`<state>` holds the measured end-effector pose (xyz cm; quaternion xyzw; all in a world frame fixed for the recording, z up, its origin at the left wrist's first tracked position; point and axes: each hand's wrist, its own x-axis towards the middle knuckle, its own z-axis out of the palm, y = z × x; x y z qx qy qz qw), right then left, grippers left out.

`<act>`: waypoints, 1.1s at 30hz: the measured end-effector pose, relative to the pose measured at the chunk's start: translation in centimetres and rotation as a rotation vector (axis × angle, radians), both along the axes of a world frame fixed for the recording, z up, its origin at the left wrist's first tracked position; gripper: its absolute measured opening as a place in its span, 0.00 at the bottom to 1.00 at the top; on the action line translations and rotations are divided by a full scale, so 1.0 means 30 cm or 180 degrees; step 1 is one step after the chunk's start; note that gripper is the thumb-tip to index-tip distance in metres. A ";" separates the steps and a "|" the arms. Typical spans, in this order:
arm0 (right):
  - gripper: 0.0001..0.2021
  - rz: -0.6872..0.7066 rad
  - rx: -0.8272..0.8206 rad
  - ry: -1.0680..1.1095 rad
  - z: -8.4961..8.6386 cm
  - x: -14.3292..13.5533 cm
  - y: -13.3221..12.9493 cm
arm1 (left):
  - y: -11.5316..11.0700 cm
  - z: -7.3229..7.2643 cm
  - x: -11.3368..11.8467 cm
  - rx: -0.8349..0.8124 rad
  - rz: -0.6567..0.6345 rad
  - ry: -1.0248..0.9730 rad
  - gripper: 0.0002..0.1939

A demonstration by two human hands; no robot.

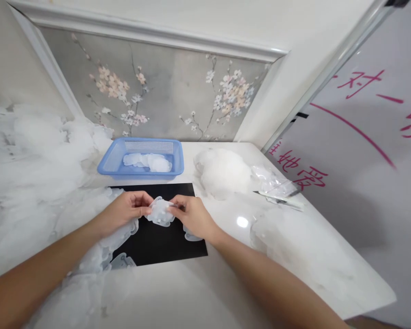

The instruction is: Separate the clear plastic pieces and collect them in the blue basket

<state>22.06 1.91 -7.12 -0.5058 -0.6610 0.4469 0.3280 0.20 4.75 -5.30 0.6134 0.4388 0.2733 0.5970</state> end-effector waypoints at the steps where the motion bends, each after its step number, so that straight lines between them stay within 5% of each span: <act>1: 0.11 -0.0034 -0.0048 0.0158 0.000 0.004 0.003 | 0.002 0.000 -0.001 -0.0052 0.0077 -0.0049 0.10; 6: 0.19 -0.0312 -0.0513 0.0779 0.012 0.034 0.016 | 0.002 0.008 0.007 -0.0067 0.1101 -0.0455 0.16; 10: 0.17 0.0123 -0.1090 0.1109 0.024 0.064 0.026 | 0.006 0.019 0.007 0.0024 0.1581 -0.0604 0.18; 15: 0.15 0.0473 -0.1407 0.1150 0.023 0.085 0.035 | 0.006 0.029 0.005 -0.0064 0.1526 -0.0527 0.18; 33: 0.06 0.0379 -0.1357 0.1234 0.043 0.083 0.035 | 0.005 0.032 0.001 -0.0310 0.1258 -0.0573 0.18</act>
